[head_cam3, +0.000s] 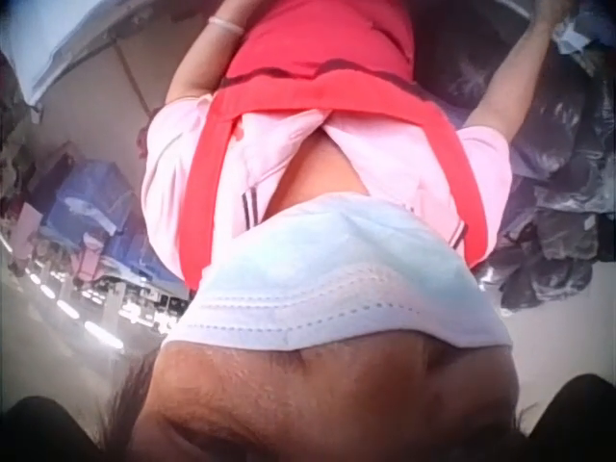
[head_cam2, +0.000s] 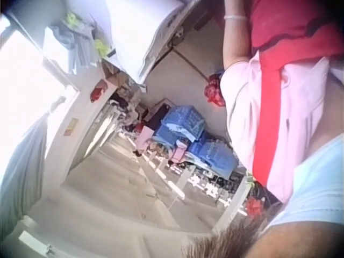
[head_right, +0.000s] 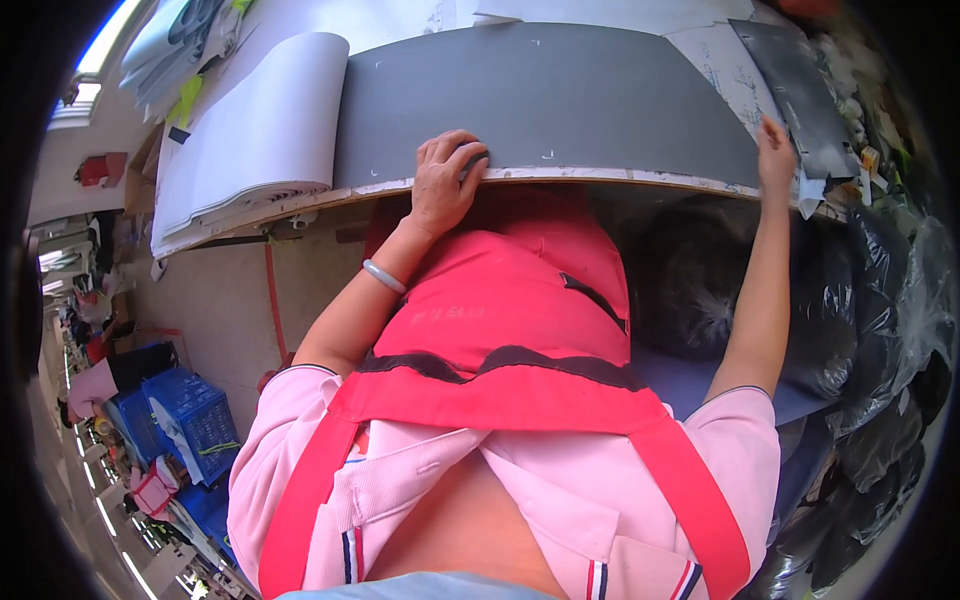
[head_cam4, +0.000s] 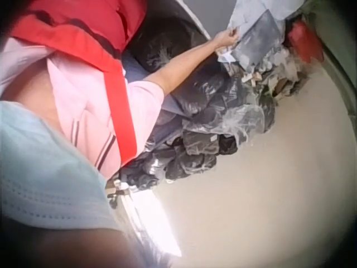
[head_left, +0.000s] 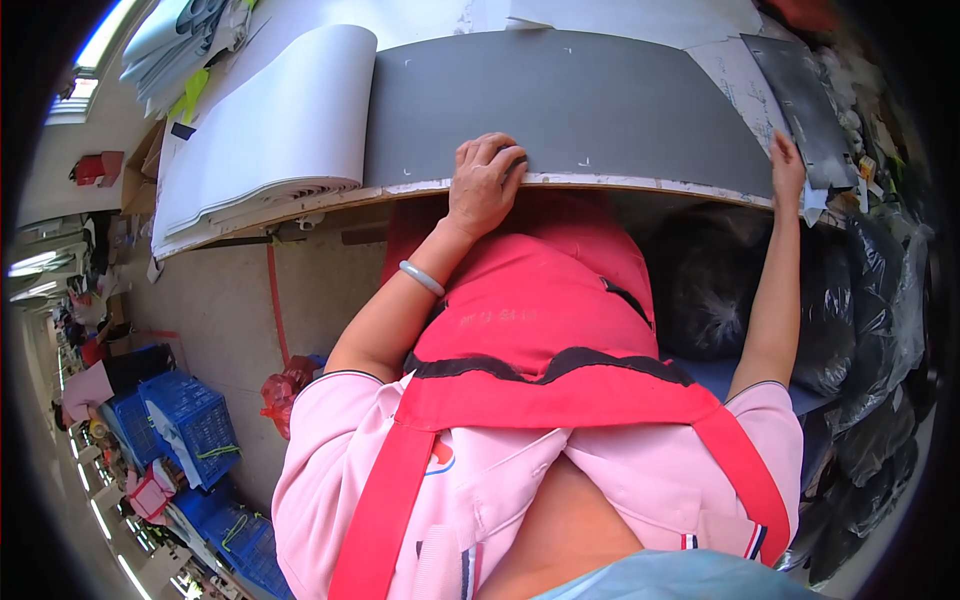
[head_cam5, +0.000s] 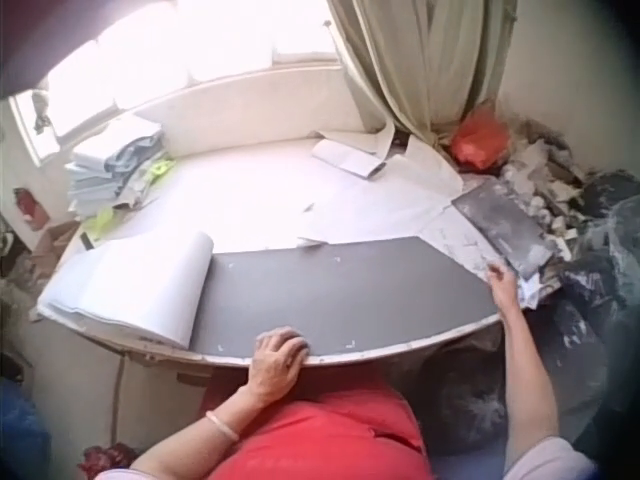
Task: Gathering and bundling large white material sheets together using yellow plastic straps.
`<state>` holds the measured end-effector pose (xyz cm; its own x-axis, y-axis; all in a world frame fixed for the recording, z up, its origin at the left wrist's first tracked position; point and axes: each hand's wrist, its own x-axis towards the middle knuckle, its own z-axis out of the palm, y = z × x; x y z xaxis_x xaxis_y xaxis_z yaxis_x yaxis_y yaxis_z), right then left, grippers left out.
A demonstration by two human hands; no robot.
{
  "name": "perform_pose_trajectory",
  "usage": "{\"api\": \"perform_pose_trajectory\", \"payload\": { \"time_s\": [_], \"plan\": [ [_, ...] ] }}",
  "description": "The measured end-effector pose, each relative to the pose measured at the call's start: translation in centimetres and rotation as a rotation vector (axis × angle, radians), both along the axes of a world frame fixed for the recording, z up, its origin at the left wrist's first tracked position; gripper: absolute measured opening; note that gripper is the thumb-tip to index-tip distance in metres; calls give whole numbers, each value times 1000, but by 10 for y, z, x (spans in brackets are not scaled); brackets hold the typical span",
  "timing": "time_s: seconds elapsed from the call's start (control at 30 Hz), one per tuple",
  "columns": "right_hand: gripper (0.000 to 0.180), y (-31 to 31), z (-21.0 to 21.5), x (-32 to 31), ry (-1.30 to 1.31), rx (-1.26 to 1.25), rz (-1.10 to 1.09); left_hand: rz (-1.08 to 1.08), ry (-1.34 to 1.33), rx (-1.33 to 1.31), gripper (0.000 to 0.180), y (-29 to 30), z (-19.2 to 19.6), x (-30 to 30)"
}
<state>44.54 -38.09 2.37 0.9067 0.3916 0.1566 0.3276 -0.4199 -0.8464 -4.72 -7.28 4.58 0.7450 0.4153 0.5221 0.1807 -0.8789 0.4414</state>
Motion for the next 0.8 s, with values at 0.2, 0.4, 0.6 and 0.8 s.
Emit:
{"api": "perform_pose_trajectory", "payload": {
  "time_s": [0.2, 0.4, 0.6, 0.8],
  "plan": [
    [46, 48, 2, -28, -600, -680, -27, -31, -11, -38, 18, 1, 1, -1],
    [47, 58, 33, 21, -186, -916, 145, -11, -37, -74, 17, 4, -3, 1],
    [40, 116, 105, -58, 438, -461, 449, 4, -11, -102, 29, 7, 1, -18],
    [55, 166, 234, -156, 444, 223, 328, -308, -64, -385, 72, -22, 28, -2]
  ]
}}
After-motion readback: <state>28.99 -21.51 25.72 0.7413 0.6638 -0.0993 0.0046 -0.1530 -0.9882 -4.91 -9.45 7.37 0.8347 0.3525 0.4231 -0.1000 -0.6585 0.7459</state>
